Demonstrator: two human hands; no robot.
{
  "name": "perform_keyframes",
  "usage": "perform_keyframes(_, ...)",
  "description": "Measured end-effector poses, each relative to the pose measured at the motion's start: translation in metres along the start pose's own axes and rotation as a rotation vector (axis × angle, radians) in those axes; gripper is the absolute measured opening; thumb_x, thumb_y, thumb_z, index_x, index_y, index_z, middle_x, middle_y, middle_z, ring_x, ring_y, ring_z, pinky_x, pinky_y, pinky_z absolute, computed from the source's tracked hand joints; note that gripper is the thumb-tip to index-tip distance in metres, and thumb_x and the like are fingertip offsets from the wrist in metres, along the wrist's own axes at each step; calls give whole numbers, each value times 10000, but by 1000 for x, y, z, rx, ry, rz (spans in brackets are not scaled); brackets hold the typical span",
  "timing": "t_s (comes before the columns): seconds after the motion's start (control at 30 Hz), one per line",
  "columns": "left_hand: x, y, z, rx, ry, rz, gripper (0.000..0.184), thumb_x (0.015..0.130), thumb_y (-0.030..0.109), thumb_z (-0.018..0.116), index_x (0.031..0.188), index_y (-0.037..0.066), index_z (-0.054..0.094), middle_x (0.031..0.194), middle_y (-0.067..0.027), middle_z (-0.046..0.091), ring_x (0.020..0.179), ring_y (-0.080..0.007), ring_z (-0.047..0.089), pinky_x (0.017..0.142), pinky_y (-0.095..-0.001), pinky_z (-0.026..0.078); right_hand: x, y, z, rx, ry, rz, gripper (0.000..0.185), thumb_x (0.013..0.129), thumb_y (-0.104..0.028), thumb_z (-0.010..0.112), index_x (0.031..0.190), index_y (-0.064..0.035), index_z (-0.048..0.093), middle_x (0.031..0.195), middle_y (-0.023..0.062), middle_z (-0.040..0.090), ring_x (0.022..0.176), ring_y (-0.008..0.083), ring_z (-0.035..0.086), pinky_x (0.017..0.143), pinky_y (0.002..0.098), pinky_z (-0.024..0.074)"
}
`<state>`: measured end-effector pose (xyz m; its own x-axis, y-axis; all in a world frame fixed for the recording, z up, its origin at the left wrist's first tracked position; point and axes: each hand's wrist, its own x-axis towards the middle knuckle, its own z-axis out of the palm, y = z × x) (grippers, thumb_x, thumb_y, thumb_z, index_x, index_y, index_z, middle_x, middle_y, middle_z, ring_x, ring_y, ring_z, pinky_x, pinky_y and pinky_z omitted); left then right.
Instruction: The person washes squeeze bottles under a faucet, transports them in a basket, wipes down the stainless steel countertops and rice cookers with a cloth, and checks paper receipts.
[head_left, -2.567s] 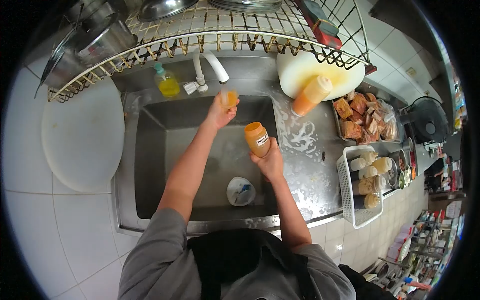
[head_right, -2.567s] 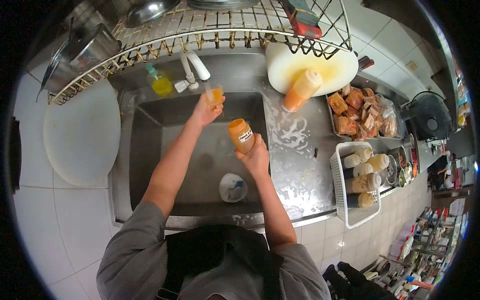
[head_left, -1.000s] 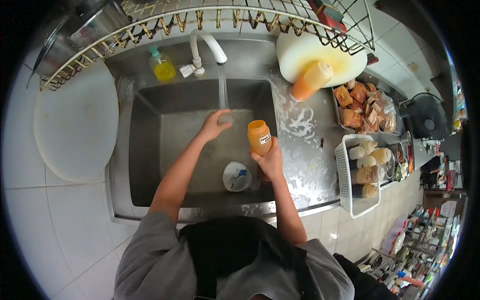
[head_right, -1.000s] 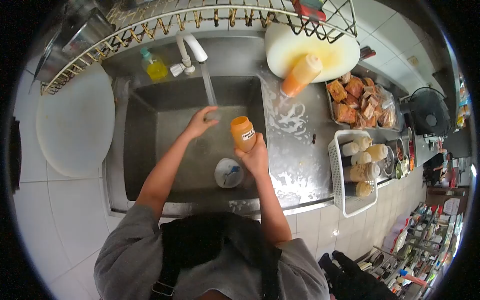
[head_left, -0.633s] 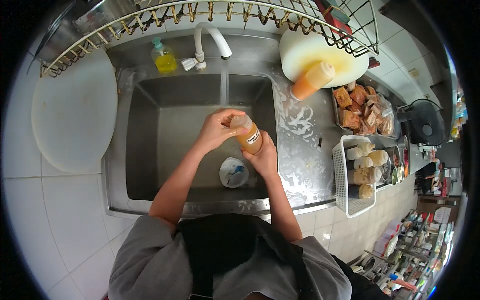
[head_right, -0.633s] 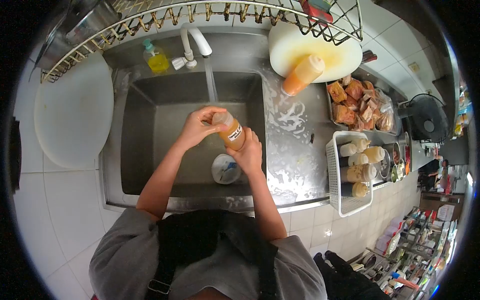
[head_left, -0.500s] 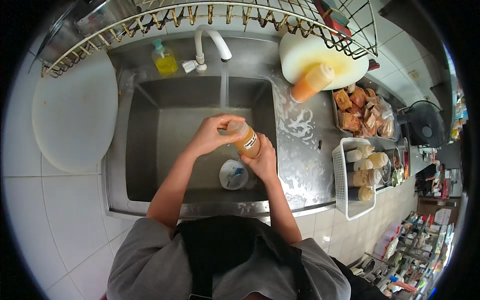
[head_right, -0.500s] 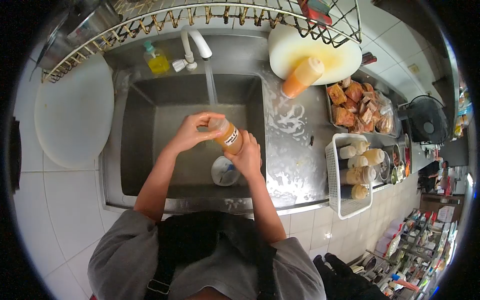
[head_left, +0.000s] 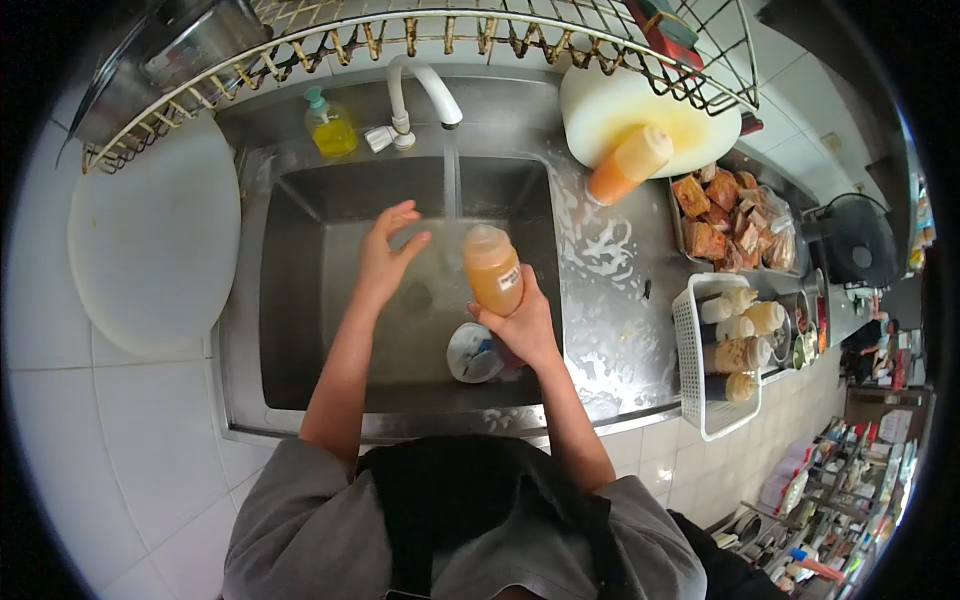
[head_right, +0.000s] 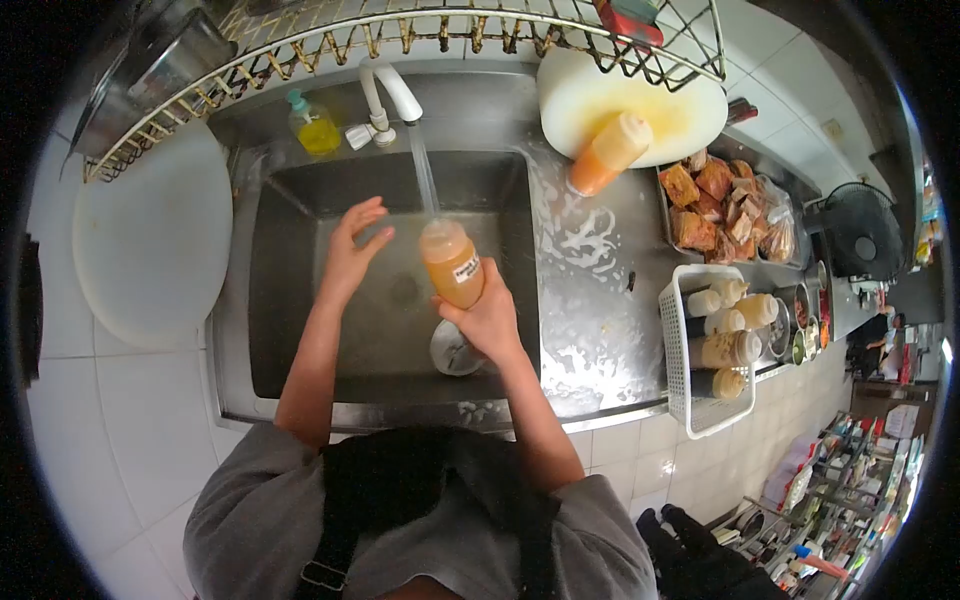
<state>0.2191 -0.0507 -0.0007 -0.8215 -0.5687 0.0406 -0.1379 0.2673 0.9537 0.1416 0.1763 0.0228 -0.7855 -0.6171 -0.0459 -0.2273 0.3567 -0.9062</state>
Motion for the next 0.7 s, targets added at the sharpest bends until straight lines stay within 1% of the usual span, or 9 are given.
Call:
perform_keyframes(0.07, -21, 39, 19, -516, -155, -151, 685, 782, 128, 792, 1392, 107, 481, 1312, -109, 557, 1215, -212, 524, 1013, -347, 412, 5, 11, 10, -249, 137, -144, 575, 674, -227, 816, 1106, -4, 510, 959, 189, 650, 907, 358, 653, 799, 398, 516)
perform_keyframes(0.13, -29, 58, 51, -310, -50, -31, 590, 822, 141, 761, 1355, 84, 516, 1199, -101, 612, 1131, -194, 573, 959, -325, 447, 5, 8, 16, -406, 214, -280, 594, 648, -212, 801, 1126, -12, 511, 929, 186, 633, 871, 403, 633, 765, 446, 510)
perform_keyframes(0.23, -22, 88, 61, -340, -100, -47, 493, 835, 131, 737, 1289, 47, 565, 1037, -79, 658, 1035, -180, 622, 910, -312, 478, -8, -21, 10, -210, 30, -23, 584, 661, -228, 795, 1125, -17, 510, 1008, 210, 629, 958, 391, 622, 820, 432, 499)
perform_keyframes(0.27, -16, 100, 58, -400, -153, -76, 468, 832, 122, 732, 1265, 34, 581, 984, -69, 667, 1009, -178, 634, 900, -310, 484, -11, -31, 2, -78, -66, 96, 581, 687, -248, 793, 1144, -24, 515, 1020, 168, 640, 972, 310, 634, 858, 394, 489)
perform_keyframes(0.4, -8, 129, 57, -552, -536, 96, 306, 800, 92, 719, 1088, 12, 650, 870, -29, 639, 930, -172, 648, 917, -344, 486, -22, -19, -29, 566, -439, 53, 571, 711, -251, 802, 1166, -39, 530, 986, 46, 616, 916, 143, 584, 841, 299, 474)
perform_keyframes(0.53, -9, 132, 76, -711, -737, 409, 217, 768, 73, 698, 969, 38, 623, 877, -20, 610, 939, -167, 641, 991, -385, 451, -34, -22, -62, 654, -572, -54, 536, 708, -209, 802, 1143, -33, 545, 1000, 38, 614, 927, 129, 580, 841, 290, 474)
perform_keyframes(0.63, -9, 151, 92, -677, -913, 382, 367, 769, 87, 702, 1114, 25, 592, 955, -25, 616, 1004, -188, 640, 1037, -416, 420, -50, -20, -86, 603, -506, -59, 537, 700, -218, 811, 1134, -37, 553, 1006, 38, 617, 930, 128, 582, 846, 288, 476)
perform_keyframes(0.67, -13, 162, 101, -615, -921, 251, 603, 742, 282, 769, 1238, 45, 520, 1119, -110, 571, 1127, -256, 580, 1086, -478, 364, -57, -16, -96, 518, -421, -34, 604, 694, -277, 825, 1174, -33, 552, 1048, 51, 628, 971, 152, 592, 873, 307, 476)
perform_keyframes(0.7, -8, 164, 112, -623, -931, 300, 673, 752, 319, 772, 1298, 55, 481, 1174, -123, 540, 1191, -269, 529, 1094, -473, 354, -67, -15, -108, 421, -286, -2, 599, 693, -307, 830, 1164, -30, 585, 1040, 55, 648, 974, 160, 606, 875, 316, 483)
